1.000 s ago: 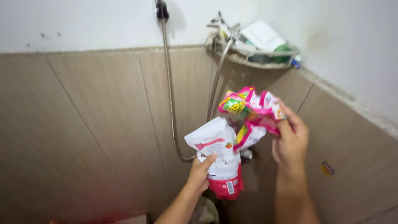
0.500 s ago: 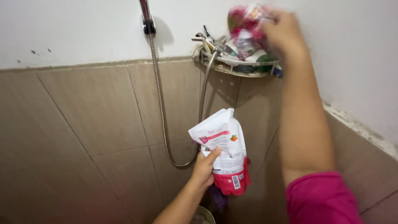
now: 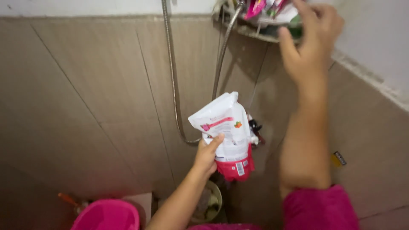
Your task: Refilling a hand soap dispenser from a refill pouch in a bathroom.
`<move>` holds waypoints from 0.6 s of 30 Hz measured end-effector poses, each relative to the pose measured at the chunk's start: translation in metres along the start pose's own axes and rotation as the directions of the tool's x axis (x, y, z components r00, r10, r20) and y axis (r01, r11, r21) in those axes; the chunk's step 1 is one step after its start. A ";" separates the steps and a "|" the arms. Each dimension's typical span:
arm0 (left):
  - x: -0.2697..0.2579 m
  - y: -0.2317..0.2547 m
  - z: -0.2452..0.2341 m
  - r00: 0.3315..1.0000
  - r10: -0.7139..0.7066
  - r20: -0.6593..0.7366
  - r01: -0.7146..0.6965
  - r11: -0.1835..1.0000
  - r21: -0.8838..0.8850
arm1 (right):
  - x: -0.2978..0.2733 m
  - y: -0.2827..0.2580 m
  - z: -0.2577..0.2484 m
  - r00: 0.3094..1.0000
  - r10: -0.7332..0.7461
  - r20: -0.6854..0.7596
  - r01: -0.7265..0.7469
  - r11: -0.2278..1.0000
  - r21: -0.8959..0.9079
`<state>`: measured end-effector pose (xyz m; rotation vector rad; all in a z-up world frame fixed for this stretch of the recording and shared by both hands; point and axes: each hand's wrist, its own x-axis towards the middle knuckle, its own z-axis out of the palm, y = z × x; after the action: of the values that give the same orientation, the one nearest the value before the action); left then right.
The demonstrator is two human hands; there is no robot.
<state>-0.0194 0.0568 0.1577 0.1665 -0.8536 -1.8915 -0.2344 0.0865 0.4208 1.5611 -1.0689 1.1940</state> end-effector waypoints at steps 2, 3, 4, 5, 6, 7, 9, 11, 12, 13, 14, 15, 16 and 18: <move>-0.003 0.000 -0.013 0.999 0.010 -0.042 -0.009 0.999 0.031 | -0.053 -0.015 -0.011 0.980 0.201 -0.005 -0.197 0.963 0.185; -0.005 -0.001 -0.019 0.997 0.031 -0.067 -0.027 0.997 0.066 | -0.079 -0.023 -0.019 0.922 0.388 0.007 -0.365 0.860 0.357; -0.009 -0.002 -0.025 0.996 0.022 -0.085 -0.017 0.998 0.062 | -0.116 -0.015 -0.006 0.918 0.396 0.025 -0.378 0.854 0.357; -0.013 -0.003 -0.031 0.997 0.051 -0.063 -0.046 0.996 0.081 | -0.154 -0.008 0.006 0.850 0.515 0.107 -0.520 0.792 0.320; -0.013 -0.001 -0.036 0.996 0.083 -0.032 -0.079 0.992 0.100 | -0.189 -0.001 0.019 0.765 0.619 0.177 -0.643 0.715 0.275; -0.016 -0.001 -0.039 0.996 0.078 -0.040 -0.074 0.992 0.099 | -0.210 0.007 0.031 0.761 0.622 0.185 -0.648 0.712 0.272; -0.021 0.001 -0.044 0.996 0.067 -0.063 -0.060 0.992 0.107 | -0.252 0.022 0.053 0.708 0.536 0.461 -0.572 0.817 -0.072; -0.024 -0.004 -0.050 0.995 0.052 -0.081 -0.044 0.995 0.095 | -0.274 0.034 0.081 0.662 0.513 0.547 -0.505 0.844 -0.181; -0.025 -0.005 -0.053 0.995 0.038 -0.094 -0.030 0.996 0.085 | -0.285 0.040 0.096 0.605 0.497 0.622 -0.423 0.863 -0.278; -0.025 -0.005 -0.051 0.995 0.038 -0.095 -0.030 0.996 0.085 | -0.288 0.045 0.114 0.605 0.497 0.622 -0.423 0.863 -0.277; -0.028 -0.005 -0.050 0.995 0.052 -0.085 -0.046 0.997 0.067 | -0.293 0.048 0.131 0.443 0.571 0.691 -0.418 0.813 -0.405; -0.030 -0.004 -0.049 0.995 0.065 -0.074 -0.062 0.997 0.050 | -0.298 0.051 0.148 0.266 0.636 0.725 -0.384 0.759 -0.525; -0.033 -0.004 -0.049 0.995 0.064 -0.078 -0.060 0.997 0.050 | -0.298 0.049 0.153 0.263 0.635 0.726 -0.385 0.759 -0.525; -0.036 0.000 -0.050 0.995 0.055 -0.082 -0.050 0.997 0.067 | -0.294 0.044 0.166 0.160 0.676 0.720 -0.342 0.722 -0.602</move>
<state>0.0212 0.0625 0.1116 0.2591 -0.8547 -1.7964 -0.2889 -0.0489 0.1127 1.6140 -2.6300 0.2987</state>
